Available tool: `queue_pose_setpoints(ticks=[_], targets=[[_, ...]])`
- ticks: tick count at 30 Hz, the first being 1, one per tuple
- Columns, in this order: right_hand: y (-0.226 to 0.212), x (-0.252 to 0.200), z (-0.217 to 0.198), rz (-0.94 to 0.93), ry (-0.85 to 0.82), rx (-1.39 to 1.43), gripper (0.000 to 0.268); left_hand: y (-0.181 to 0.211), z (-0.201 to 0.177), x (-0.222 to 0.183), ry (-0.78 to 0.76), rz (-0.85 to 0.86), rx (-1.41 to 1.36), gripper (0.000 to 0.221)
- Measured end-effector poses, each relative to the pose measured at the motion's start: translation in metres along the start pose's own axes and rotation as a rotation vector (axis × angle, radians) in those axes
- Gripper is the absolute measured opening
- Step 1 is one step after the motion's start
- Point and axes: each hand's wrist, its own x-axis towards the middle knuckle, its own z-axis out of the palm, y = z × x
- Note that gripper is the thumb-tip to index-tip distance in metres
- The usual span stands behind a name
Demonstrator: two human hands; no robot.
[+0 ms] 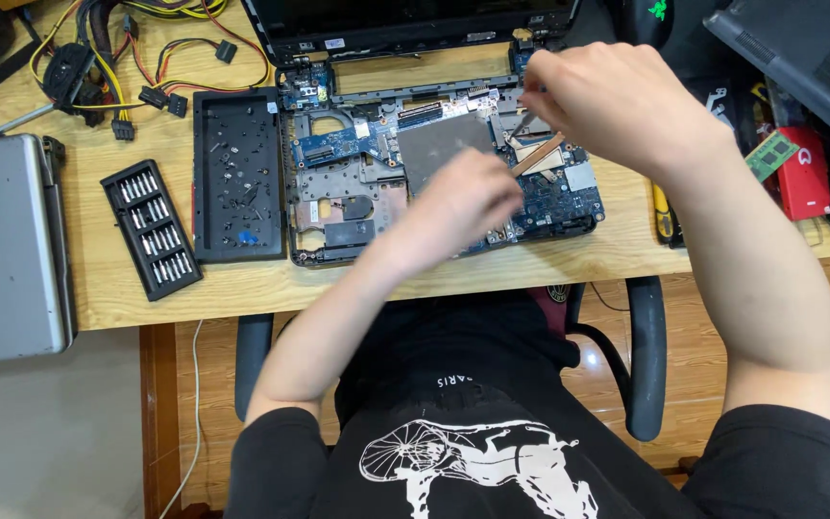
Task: The recorder disassembles a laptop, removing the internal components like the motherboard and cleaning the heatsink.
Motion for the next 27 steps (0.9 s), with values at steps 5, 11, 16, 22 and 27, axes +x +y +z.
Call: queue_pose_setpoints(ticks=[5, 11, 16, 22, 27], targets=[[0.006, -0.004, 0.007, -0.108, 0.082, 0.057, 0.026, -0.031, -0.023, 0.024, 0.038, -0.142, 0.077, 0.019], [0.003, -0.004, 0.004, -0.118, 0.092, 0.065, 0.021, -0.048, -0.013, 0.048, -0.036, -0.167, 0.049, 0.028], [0.005, -0.006, 0.003, -0.018, 0.008, 0.036, 0.021, -0.051, -0.011, 0.054, -0.094, -0.217, 0.021, 0.023], [0.004, -0.006, 0.004, -0.095, 0.090, 0.065, 0.020, -0.050, -0.007, 0.057, -0.064, -0.210, 0.077, 0.019], [0.012, -0.016, 0.006, -0.150, 0.175, 0.080, 0.016, -0.045, -0.005, 0.056, -0.003, -0.182, 0.136, 0.014]])
